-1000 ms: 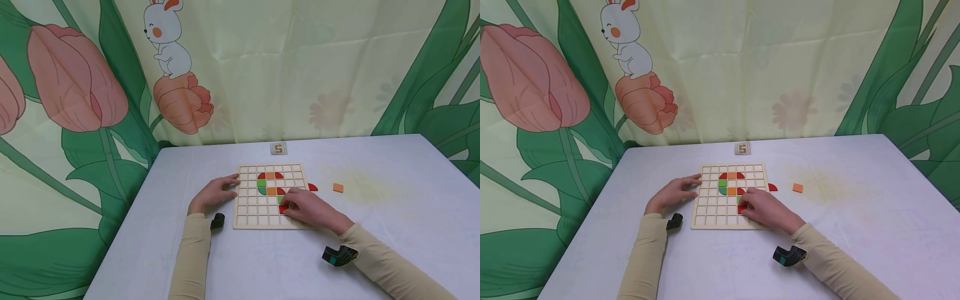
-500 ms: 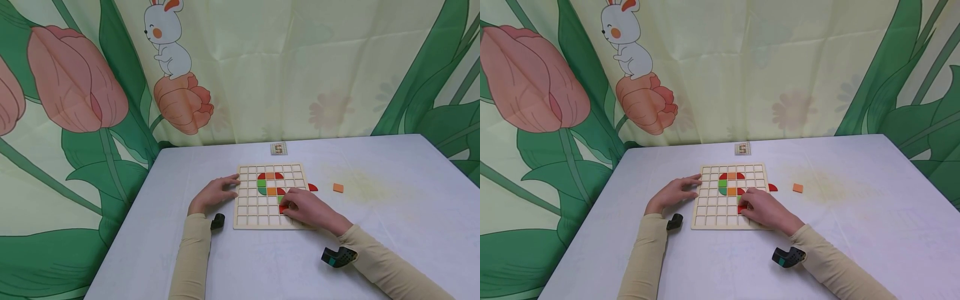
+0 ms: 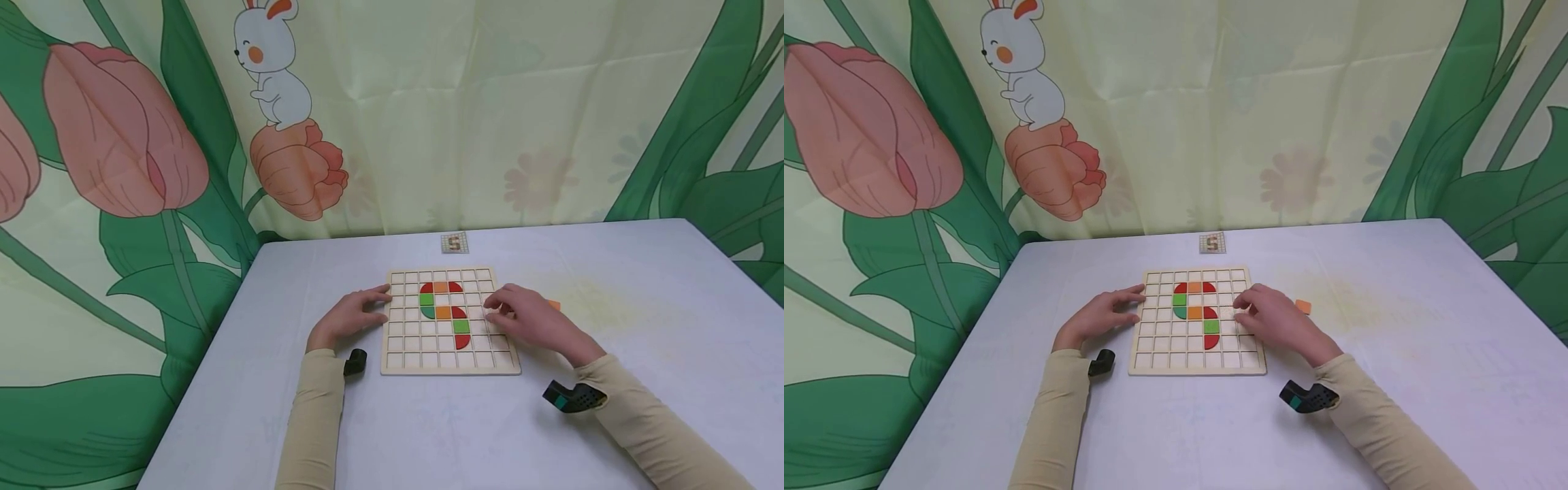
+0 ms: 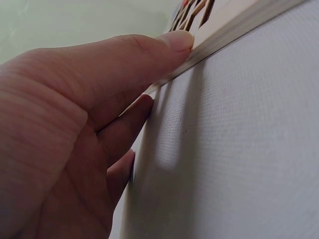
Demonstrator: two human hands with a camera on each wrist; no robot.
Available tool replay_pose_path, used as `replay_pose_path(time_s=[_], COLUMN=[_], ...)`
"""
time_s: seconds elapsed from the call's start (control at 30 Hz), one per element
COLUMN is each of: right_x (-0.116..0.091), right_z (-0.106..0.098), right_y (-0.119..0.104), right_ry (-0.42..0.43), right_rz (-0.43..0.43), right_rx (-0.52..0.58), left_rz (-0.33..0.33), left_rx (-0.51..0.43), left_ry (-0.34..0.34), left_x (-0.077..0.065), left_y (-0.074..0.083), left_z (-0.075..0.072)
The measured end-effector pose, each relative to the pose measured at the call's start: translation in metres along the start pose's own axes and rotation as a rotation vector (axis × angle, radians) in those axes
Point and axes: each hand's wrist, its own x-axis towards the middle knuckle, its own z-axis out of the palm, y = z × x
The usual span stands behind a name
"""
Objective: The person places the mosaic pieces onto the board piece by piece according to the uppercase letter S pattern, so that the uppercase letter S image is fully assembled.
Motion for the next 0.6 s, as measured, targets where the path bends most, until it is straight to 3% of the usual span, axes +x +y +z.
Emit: replay_pose_path(time_s=[0.37, 0.6], right_x=[-0.016, -0.021], right_z=[-0.049, -0.052], right_y=[0.074, 0.094], right_ry=[-0.057, -0.103], right_rz=[0.237, 0.232], right_rx=[-0.03, -0.023], left_rz=[-0.004, 0.004], left_rx=[0.024, 0.021], left_ry=[-0.003, 0.004], left_x=[0.0, 0.0], left_y=[0.001, -0.002], left_z=[0.001, 0.0])
